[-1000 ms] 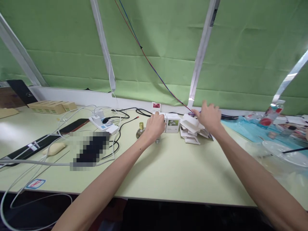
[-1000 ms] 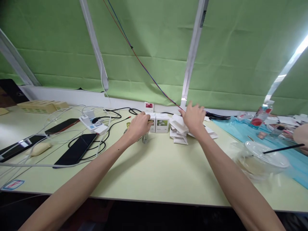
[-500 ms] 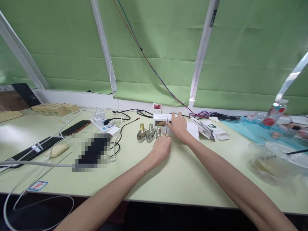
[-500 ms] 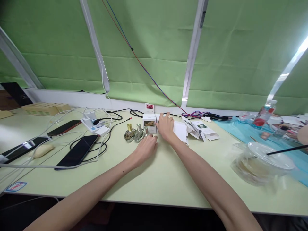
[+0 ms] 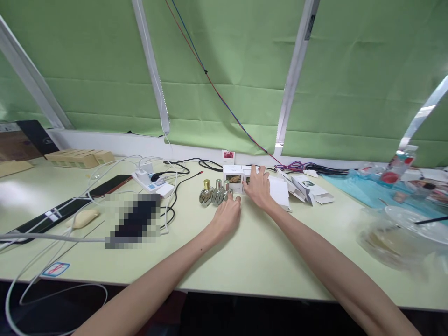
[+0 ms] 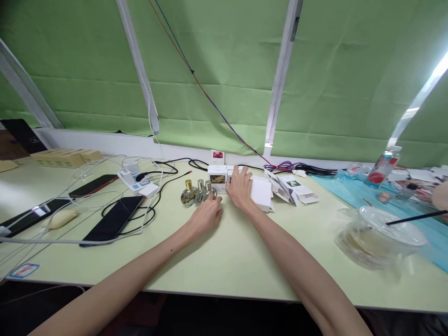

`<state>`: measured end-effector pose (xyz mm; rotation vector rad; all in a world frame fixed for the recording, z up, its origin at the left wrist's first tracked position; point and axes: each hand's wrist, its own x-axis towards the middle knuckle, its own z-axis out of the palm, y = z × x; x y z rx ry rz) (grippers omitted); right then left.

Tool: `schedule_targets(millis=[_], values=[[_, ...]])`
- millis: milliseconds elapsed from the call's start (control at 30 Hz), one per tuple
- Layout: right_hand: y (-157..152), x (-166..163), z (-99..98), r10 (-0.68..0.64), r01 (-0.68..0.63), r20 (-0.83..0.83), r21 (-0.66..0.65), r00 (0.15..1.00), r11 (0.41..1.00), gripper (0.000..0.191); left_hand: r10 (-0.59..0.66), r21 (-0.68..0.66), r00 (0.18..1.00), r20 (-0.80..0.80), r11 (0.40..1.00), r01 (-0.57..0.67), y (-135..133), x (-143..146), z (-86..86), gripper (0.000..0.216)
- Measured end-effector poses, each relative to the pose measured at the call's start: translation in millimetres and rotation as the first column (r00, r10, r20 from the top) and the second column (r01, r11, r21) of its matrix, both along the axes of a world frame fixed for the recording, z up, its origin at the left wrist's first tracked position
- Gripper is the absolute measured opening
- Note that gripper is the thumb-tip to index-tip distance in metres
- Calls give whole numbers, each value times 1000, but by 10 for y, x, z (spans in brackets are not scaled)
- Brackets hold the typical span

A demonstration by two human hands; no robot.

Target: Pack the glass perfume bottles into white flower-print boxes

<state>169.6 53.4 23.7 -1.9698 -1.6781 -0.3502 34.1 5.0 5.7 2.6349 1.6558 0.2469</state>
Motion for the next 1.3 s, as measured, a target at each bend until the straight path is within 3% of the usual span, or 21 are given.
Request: schedule_targets(millis=[333, 733, 833, 933, 1000, 1133, 1300], values=[[-142, 54, 6, 56, -54, -105, 21, 993, 998, 53, 22, -30, 997, 71, 999, -20, 50, -44, -49, 33], [-439, 136, 7, 353, -344, -197, 82, 915, 935, 70, 17, -13, 988, 151, 1000, -15, 150, -168, -31, 46], [-598, 121, 52, 415, -417, -244, 48, 876, 908, 76, 22, -36, 964, 263, 999, -13, 156, -209, 87, 43], [-752, 114, 144, 458, -484, -297, -16, 838, 875, 88, -19, 57, 884, 468, 998, -9, 94, -213, 292, 32], [-819, 111, 200, 494, -530, -319, -31, 809, 848, 92, -50, 55, 844, 534, 998, 24, 30, -181, 437, 38], [-844, 95, 187, 569, -610, -366, 3, 737, 792, 95, -39, -74, 931, 363, 995, 70, -56, -66, 642, 38], [-818, 52, -112, 544, -573, -505, 114, 670, 811, 112, 26, -80, 950, 310, 997, -1, -30, -10, 699, 35]])
